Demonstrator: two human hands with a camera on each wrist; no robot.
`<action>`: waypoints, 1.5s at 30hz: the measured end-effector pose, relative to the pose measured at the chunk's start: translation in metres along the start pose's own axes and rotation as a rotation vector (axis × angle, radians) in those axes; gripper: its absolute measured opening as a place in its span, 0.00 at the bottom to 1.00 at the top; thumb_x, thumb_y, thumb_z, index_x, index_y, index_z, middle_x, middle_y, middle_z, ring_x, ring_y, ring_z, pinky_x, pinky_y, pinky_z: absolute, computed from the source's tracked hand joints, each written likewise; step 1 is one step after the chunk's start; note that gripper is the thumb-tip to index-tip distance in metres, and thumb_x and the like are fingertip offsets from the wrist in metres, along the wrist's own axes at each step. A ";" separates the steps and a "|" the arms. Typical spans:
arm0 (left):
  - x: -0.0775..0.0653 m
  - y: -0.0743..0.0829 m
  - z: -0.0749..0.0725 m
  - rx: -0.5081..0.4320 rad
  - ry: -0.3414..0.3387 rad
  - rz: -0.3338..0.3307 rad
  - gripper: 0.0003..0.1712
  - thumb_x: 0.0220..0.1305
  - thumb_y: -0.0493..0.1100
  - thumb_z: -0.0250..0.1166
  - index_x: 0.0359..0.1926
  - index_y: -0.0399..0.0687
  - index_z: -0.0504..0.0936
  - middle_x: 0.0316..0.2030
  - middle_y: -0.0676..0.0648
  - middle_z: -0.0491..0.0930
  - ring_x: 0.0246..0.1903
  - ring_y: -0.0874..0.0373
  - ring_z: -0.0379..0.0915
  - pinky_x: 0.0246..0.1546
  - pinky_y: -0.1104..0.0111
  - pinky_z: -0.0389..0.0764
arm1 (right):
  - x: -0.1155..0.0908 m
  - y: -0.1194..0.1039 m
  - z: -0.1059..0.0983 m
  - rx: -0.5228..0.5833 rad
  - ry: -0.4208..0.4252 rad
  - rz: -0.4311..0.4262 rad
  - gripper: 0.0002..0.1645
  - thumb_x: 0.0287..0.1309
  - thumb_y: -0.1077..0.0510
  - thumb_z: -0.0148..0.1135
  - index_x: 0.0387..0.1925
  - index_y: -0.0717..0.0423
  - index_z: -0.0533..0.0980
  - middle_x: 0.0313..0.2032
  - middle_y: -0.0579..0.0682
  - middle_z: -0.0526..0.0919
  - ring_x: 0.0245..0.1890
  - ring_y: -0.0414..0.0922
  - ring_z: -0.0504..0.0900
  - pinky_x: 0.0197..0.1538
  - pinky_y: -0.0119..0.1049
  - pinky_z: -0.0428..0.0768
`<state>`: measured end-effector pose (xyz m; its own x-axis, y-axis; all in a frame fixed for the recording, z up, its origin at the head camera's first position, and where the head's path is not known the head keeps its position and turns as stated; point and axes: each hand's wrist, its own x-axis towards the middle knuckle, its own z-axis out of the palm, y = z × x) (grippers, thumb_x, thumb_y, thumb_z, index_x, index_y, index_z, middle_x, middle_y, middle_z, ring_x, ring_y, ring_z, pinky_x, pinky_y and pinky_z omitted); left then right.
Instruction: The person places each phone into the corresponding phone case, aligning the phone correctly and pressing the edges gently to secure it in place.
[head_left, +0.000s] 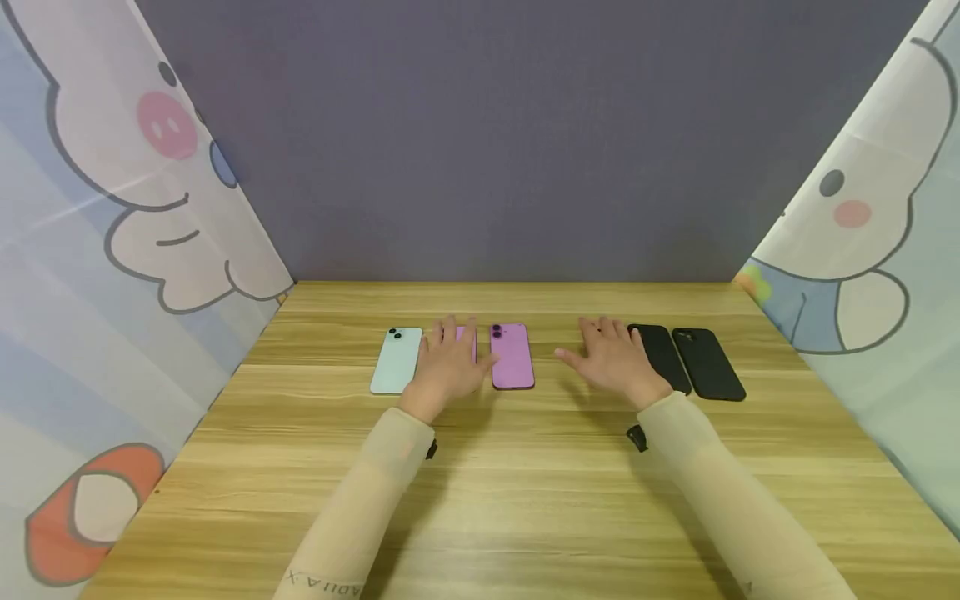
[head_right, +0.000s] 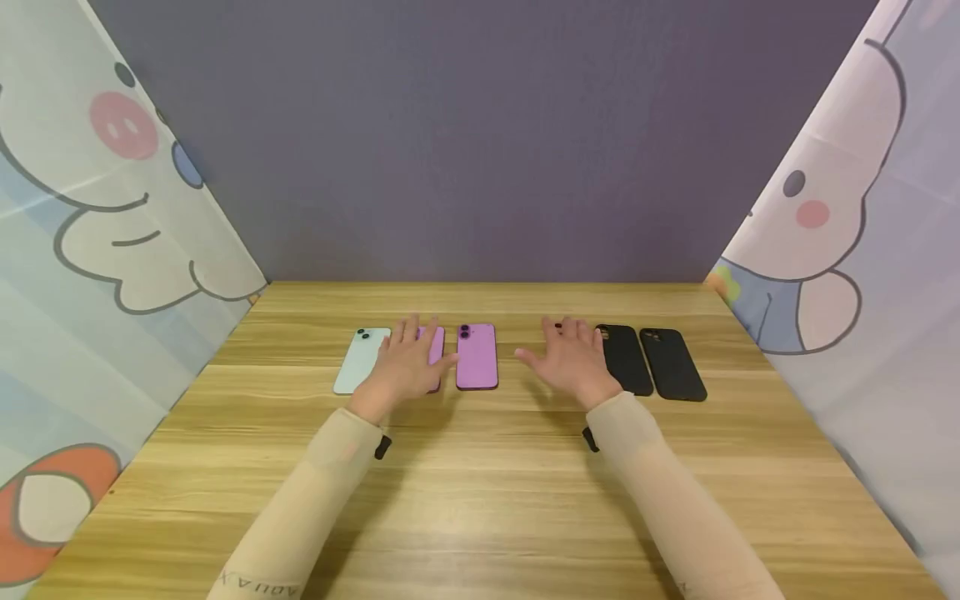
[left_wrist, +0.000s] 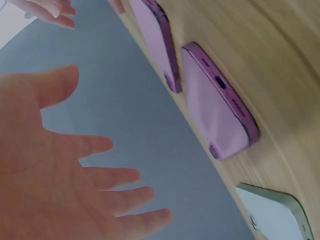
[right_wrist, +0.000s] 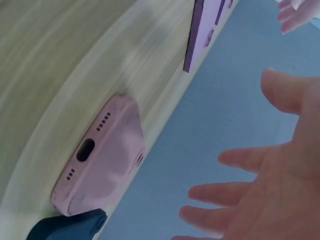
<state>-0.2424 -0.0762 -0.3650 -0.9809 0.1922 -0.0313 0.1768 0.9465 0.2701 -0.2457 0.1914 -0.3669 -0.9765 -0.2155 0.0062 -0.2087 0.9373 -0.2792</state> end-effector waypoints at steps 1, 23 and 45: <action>0.001 -0.002 -0.001 -0.006 -0.007 -0.005 0.46 0.67 0.69 0.44 0.75 0.55 0.41 0.73 0.37 0.36 0.72 0.38 0.30 0.67 0.43 0.42 | 0.000 0.001 0.000 -0.005 -0.002 -0.002 0.52 0.62 0.26 0.41 0.73 0.57 0.50 0.71 0.69 0.46 0.69 0.68 0.43 0.65 0.67 0.39; 0.009 -0.063 -0.010 -0.011 -0.106 -0.151 0.43 0.69 0.62 0.47 0.74 0.44 0.45 0.71 0.30 0.40 0.69 0.30 0.33 0.63 0.36 0.44 | 0.002 0.050 -0.007 -0.062 -0.056 0.092 0.54 0.61 0.25 0.39 0.72 0.60 0.51 0.68 0.73 0.47 0.67 0.72 0.42 0.63 0.69 0.38; 0.009 -0.103 -0.024 -0.050 -0.159 -0.294 0.45 0.69 0.62 0.46 0.70 0.29 0.50 0.66 0.23 0.48 0.65 0.27 0.44 0.61 0.38 0.55 | -0.007 0.122 -0.026 -0.080 -0.107 0.212 0.57 0.63 0.25 0.33 0.70 0.70 0.47 0.63 0.81 0.48 0.61 0.78 0.45 0.59 0.73 0.47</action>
<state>-0.2716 -0.1779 -0.3696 -0.9636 -0.0449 -0.2636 -0.1195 0.9542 0.2744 -0.2652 0.3143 -0.3760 -0.9884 -0.0360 -0.1472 -0.0080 0.9824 -0.1864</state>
